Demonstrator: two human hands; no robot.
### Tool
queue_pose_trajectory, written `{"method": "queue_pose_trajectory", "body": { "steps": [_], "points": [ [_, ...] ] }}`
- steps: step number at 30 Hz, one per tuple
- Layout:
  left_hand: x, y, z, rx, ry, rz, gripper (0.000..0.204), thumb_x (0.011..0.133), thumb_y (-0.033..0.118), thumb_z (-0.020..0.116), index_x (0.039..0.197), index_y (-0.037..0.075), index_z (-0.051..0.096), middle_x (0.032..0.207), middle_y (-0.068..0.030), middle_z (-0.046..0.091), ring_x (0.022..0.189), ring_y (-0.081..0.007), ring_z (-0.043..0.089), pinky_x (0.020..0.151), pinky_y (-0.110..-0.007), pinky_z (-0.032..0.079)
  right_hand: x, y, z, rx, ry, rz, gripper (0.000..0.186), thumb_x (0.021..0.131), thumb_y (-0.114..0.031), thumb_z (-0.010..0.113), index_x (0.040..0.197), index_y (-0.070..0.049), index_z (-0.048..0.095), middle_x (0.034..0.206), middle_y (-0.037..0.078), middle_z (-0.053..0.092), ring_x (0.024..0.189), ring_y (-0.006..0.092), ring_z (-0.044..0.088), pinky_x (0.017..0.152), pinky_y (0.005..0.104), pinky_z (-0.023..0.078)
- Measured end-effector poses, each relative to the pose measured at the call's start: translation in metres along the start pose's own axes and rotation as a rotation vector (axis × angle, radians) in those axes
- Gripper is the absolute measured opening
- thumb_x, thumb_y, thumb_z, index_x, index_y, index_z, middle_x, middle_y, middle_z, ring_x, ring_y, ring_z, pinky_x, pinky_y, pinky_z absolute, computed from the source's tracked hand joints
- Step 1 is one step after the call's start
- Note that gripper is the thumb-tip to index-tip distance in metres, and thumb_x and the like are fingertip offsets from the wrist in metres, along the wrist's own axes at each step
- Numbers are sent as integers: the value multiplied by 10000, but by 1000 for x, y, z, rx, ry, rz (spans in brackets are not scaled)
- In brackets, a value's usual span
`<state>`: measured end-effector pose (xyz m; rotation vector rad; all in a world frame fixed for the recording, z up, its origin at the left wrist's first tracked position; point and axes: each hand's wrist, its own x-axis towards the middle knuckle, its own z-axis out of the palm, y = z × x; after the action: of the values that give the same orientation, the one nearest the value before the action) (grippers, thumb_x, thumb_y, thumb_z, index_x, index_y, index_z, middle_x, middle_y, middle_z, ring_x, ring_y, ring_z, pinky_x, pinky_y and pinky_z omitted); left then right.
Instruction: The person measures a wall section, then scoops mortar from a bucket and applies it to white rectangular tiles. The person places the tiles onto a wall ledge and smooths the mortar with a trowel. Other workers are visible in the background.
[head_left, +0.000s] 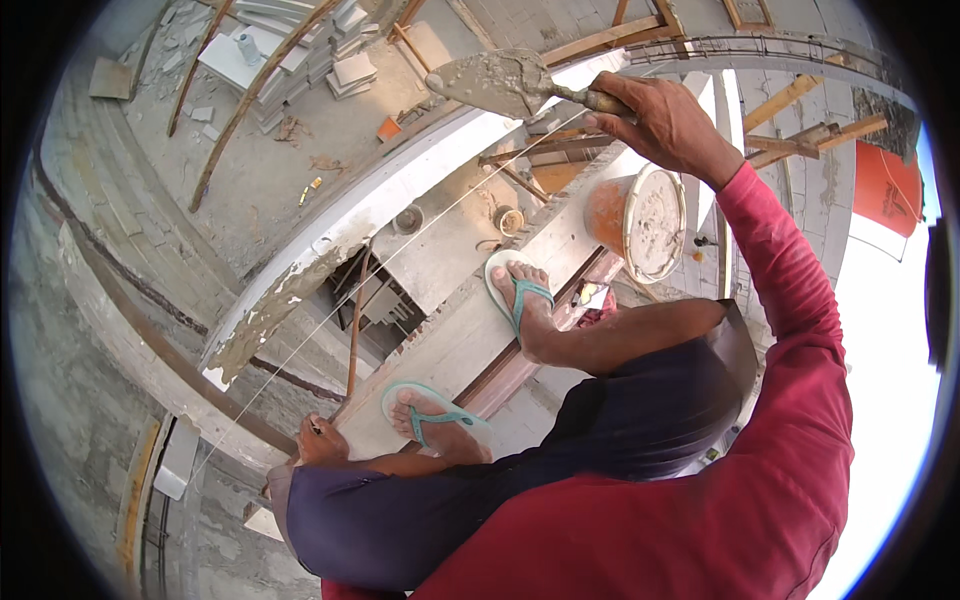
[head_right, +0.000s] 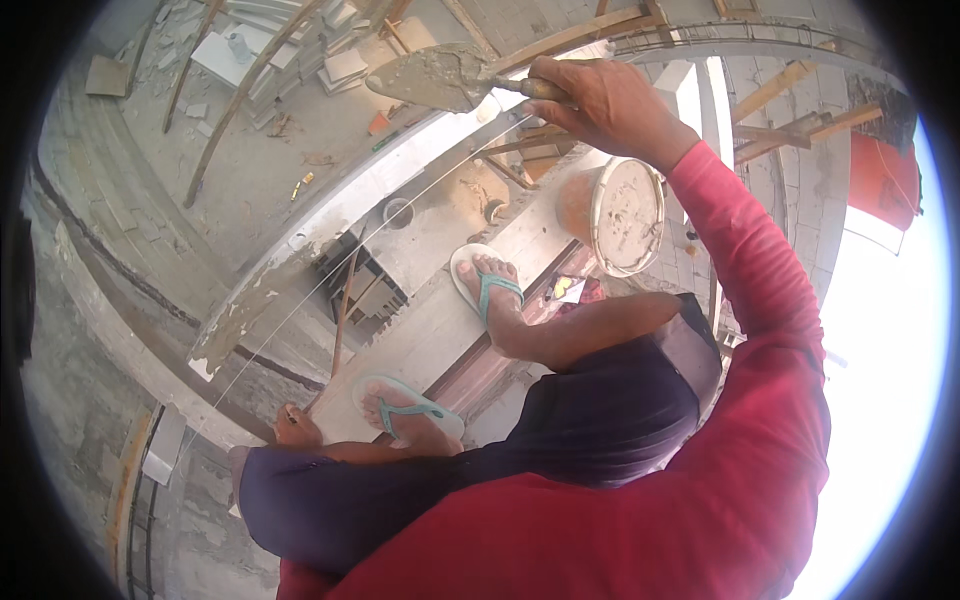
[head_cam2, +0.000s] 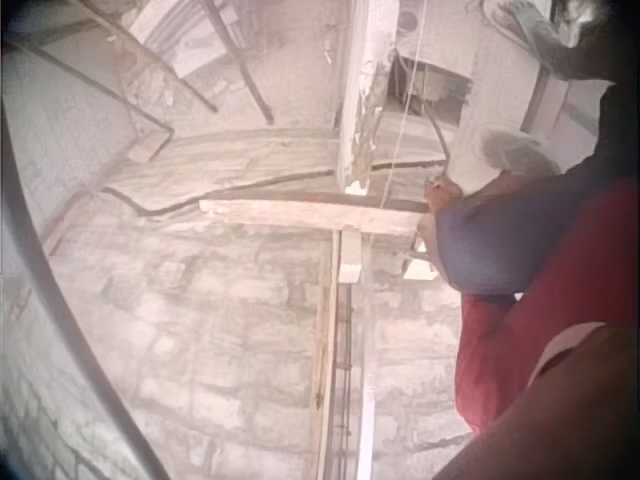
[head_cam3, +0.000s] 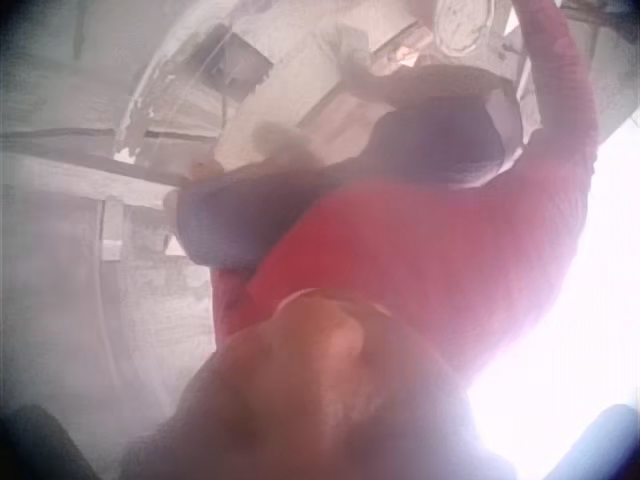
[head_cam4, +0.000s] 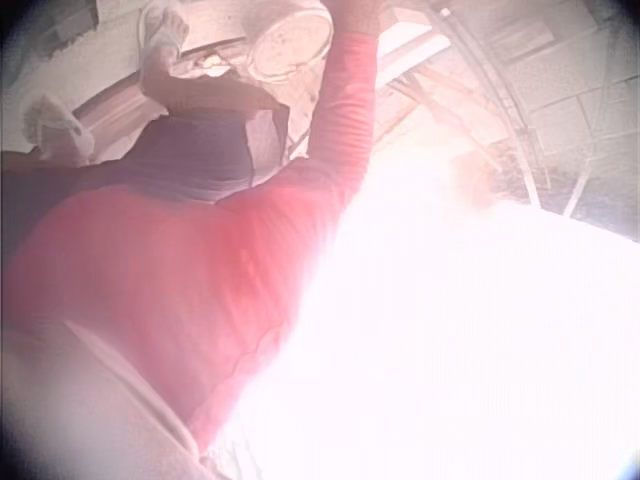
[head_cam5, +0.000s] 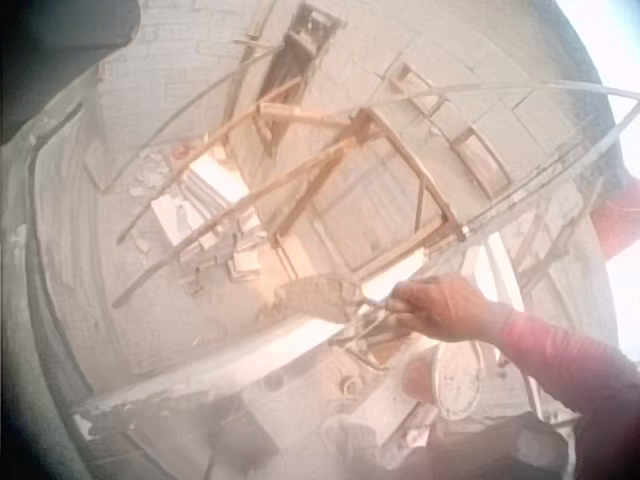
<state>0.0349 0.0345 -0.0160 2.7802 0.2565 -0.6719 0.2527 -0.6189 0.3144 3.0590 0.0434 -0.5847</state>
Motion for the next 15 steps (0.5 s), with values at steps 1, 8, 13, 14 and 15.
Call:
{"method": "queue_pose_trajectory", "body": {
  "steps": [1,8,13,14,15],
  "points": [
    [5,-1,5,18,-6,-49,371,1038,379,530,1117,88,746,1063,-207,745,1004,-473,667,896,-574,517,-42,25,-13,-10,28,114,434,1037,-493,658,1221,-100,662,818,161,724,786,417,715,717,523,541],
    [65,24,8,154,-59,-26,378,1039,396,541,1097,88,752,1026,-208,751,974,-475,679,877,-573,525,-291,102,-6,-228,-152,831,476,1064,-544,587,1096,-99,752,777,145,744,714,360,731,700,488,570],
    [96,57,-17,258,-131,25,377,1039,397,543,1093,89,753,1021,-206,751,971,-473,680,875,-572,526,-322,129,76,-202,-349,868,423,1036,-537,604,1071,-152,776,816,144,755,823,372,751,785,516,588],
    [100,61,-23,273,-137,32,377,1039,397,544,1093,89,753,1021,-205,752,970,-473,680,874,-571,526,-316,133,91,-169,-372,841,422,1031,-532,593,1080,-161,789,845,152,760,848,376,754,797,518,592],
    [104,64,-26,283,-142,33,376,1039,397,544,1092,89,754,1020,-205,752,970,-472,681,874,-571,526,-311,137,105,-140,-415,826,424,1027,-527,583,1089,-170,803,874,159,766,872,380,757,809,520,596]
  ]
}}
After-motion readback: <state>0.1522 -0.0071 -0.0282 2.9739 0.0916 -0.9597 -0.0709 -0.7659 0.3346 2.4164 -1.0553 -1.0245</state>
